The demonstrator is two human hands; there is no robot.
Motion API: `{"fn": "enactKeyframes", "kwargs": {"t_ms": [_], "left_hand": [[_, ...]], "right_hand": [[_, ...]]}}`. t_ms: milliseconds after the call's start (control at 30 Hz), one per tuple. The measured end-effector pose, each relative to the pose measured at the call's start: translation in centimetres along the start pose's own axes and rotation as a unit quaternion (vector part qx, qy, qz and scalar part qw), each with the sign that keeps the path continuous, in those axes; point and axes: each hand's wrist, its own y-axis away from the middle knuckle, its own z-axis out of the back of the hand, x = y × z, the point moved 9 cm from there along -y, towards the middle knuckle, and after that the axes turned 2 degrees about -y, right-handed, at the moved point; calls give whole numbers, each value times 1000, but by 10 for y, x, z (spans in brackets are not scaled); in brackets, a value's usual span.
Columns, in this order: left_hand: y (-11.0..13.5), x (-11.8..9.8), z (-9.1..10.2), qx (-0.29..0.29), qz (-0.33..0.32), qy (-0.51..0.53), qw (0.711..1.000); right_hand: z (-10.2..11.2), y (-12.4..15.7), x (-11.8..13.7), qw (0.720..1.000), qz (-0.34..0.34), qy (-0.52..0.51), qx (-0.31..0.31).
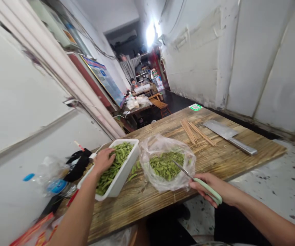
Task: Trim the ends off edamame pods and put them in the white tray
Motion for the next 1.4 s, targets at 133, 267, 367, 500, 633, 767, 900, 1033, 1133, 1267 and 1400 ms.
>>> {"fn": "enactKeyframes", "kwargs": {"t_ms": [133,267,367,500,633,767,900,1033,1133,1267,1400], "left_hand": [[25,-47,26,-121,-51,-23,991],[74,-174,-1,-42,-310,112,943],[98,-242,-47,105,-369,221,897],[89,-265,-81,169,-304,326,879],[69,-247,-90,174,-175,408,879],[74,-226,-99,215,-13,457,863],[95,-234,-106,304,32,485,819],[103,-238,-104,316,43,504,802],[105,-242,-105,331,42,521,785],[108,-244,-107,343,55,544,764],[114,-247,-111,375,76,561,734]], "right_hand": [[4,3,3,1000,-5,-15,-9],[6,1,-3,1000,-8,-16,-14],[11,1,-7,999,-1,-38,-33],[13,6,-7,997,20,-57,-44],[11,9,-10,998,7,-47,-37],[9,11,-4,999,14,9,-32],[3,13,11,996,32,81,-18],[4,14,26,983,72,162,-43],[4,13,31,972,99,206,-51],[1,11,30,975,105,192,-47],[-7,7,16,995,49,82,-19]]}}
